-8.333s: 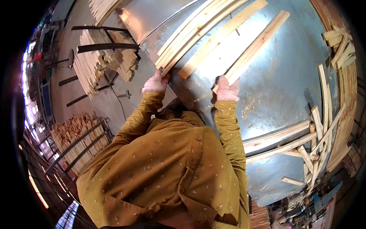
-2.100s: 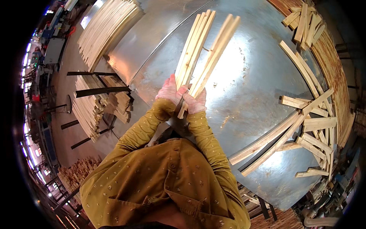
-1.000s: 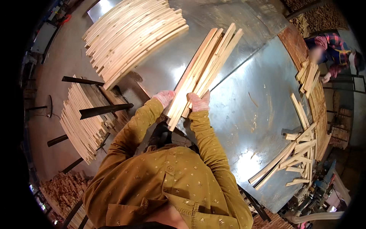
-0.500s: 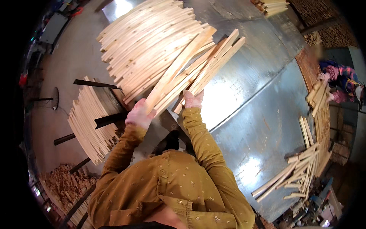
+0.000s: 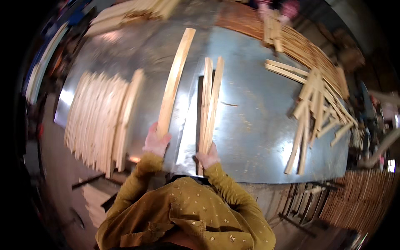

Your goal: The person sorts and stacks thin wooden strips on a metal table. They pick up individual strips or small groups, align them, and place them into neat piles. The person occasionally moves stacks to different locations on the table.

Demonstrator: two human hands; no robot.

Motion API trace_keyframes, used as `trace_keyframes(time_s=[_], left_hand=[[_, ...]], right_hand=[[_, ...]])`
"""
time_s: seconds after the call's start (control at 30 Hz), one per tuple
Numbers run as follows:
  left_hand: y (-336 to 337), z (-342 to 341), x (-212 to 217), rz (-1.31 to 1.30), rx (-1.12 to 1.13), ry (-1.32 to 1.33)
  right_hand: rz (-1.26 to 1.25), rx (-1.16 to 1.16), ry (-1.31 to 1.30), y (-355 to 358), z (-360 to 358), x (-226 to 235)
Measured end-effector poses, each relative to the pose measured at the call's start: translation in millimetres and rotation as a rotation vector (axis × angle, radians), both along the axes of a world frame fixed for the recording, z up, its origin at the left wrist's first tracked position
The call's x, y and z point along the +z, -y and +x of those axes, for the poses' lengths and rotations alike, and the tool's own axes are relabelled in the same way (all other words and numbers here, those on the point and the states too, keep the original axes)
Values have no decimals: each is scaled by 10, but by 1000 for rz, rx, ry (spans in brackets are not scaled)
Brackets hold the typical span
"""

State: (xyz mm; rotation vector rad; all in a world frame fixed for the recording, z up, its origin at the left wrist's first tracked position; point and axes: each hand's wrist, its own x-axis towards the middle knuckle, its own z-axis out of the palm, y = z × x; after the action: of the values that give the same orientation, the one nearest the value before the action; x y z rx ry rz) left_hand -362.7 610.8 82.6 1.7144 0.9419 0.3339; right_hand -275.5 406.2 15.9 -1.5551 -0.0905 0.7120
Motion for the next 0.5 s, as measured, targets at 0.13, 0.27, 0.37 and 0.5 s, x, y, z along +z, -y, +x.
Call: trace_keyframes(time_s=[0.13,0.27,0.37,0.5], left_hand=[[229,2365,474,140,-246,137],[101,4102,1050,139,14,33],[108,4319,616,171,-14,169],[176,2857,13,338,-277,199]], right_hand=[[-86,-208,47,1204,174,-320],[42,-350,-136,1551,611,-301],[287,-452,-281,1694,878,-518],[95,-361,144,1489,1078,-413]])
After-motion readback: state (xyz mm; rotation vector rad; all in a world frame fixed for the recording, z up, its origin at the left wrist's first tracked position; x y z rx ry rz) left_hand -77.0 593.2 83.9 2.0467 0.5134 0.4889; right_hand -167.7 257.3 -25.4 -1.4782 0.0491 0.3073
